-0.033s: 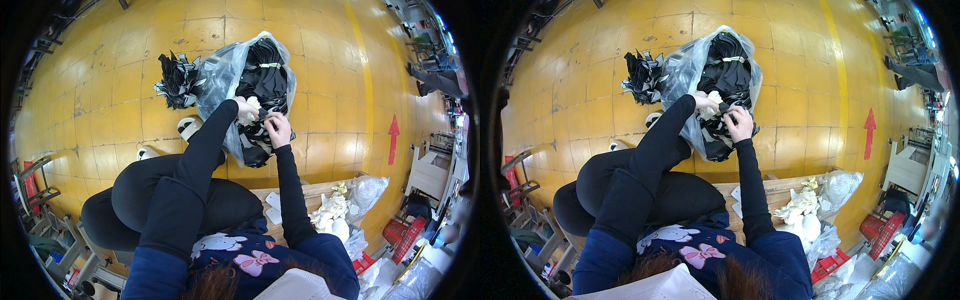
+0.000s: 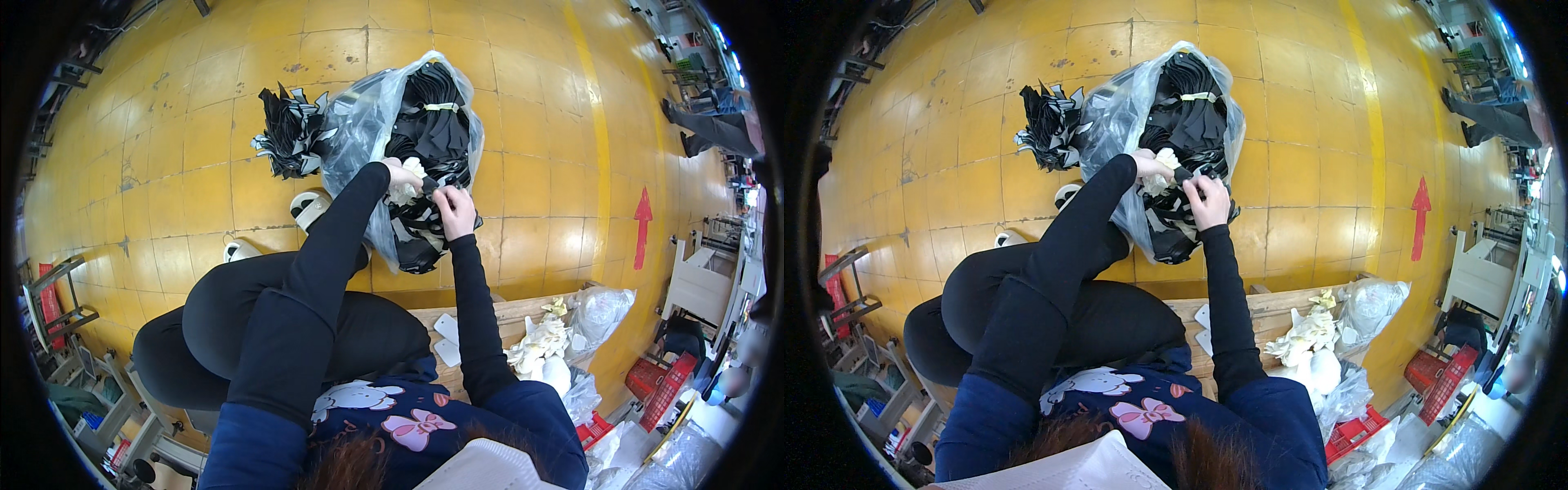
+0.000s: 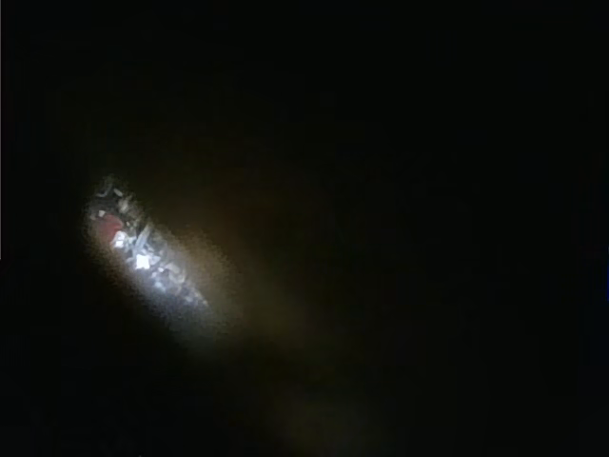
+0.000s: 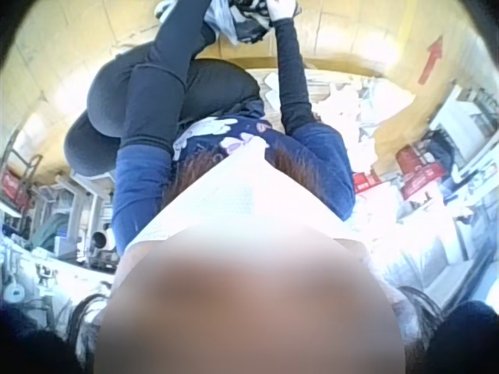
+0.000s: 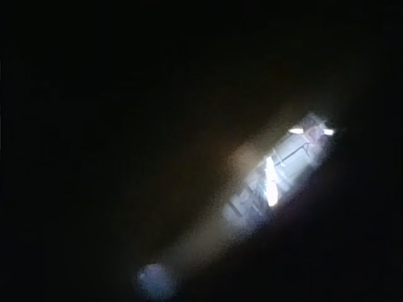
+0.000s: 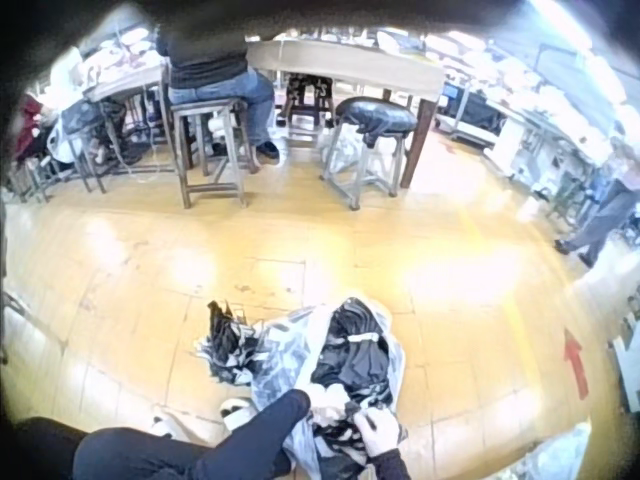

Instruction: The person sits on the floor and unpacks a plastic bag containing black gloves. They remove the gloves, separate them into smaller bundles, and tie each bundle with a rubber band. The tied bundles are placed on the floor next to the bag.

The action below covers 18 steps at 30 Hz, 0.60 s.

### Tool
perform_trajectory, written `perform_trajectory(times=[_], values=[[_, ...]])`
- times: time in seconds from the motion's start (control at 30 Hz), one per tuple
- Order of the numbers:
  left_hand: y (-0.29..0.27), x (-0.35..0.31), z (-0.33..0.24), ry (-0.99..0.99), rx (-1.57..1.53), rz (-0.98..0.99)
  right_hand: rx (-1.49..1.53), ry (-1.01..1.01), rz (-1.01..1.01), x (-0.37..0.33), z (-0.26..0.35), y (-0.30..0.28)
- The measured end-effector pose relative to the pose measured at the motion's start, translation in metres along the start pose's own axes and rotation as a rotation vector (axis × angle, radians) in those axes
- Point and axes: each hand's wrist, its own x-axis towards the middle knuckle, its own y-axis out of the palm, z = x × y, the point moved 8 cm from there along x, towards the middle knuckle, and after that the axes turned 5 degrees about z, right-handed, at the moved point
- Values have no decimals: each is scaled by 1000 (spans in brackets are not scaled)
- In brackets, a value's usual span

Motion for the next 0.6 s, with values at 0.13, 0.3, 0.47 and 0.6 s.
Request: perform_trajectory(times=[0.13, 0.3, 0.47, 0.6], values=[[0, -6, -1, -14, 14, 11, -329, 140, 38, 6, 2, 9], [-5, -10, -4, -20, -65, 25, -451, -48, -72, 10, 20, 13], [-5, -11, -6, -38, -34, 29, -445, -70, -172, 8, 15, 12], [1, -10, -4, -28, -137, 83, -273, 219, -215, 13, -16, 9]])
